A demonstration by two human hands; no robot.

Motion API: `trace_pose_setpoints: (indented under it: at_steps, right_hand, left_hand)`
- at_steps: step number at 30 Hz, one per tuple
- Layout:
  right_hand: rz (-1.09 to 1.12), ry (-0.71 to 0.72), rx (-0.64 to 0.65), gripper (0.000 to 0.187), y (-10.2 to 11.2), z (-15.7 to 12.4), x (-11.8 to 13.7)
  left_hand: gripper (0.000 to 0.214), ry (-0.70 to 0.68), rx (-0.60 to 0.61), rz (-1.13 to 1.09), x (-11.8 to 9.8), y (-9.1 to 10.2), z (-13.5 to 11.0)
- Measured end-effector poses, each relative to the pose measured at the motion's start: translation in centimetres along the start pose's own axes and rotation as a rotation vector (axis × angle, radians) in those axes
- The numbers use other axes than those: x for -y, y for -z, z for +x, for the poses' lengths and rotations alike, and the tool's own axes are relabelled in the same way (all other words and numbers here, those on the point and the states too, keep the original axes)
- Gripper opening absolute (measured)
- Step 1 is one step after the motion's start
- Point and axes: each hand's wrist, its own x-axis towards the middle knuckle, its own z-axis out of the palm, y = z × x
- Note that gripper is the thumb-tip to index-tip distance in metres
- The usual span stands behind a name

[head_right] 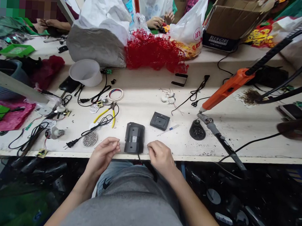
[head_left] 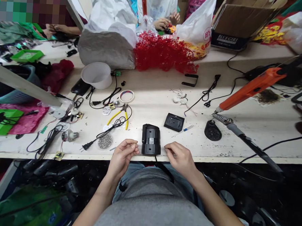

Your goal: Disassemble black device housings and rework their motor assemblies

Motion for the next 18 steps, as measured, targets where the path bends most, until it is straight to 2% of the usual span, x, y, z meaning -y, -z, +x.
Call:
trace_pose_setpoints:
  at_steps: [5, 9, 18]
  right_hand:
    - [0.311, -0.294, -0.037, 0.009, -0.8, -0.3, 0.2]
    - [0.407, -0.404, -0.037, 0.011, -1.6, -0.1, 0.0]
    - [0.646, -0.552, -0.069, 0.025, -3.5, 0.4, 0.4]
  left_hand:
    - [0.031, -0.101, 0.063, 0.082, -0.2, -1.8, -0.7]
    - [0.028, -0.142, 0.158, 0.146, -0.5, -3.1, -1.0]
    - [0.026, -0.2, 0.137, 0.265, -0.2, -1.6, -0.2]
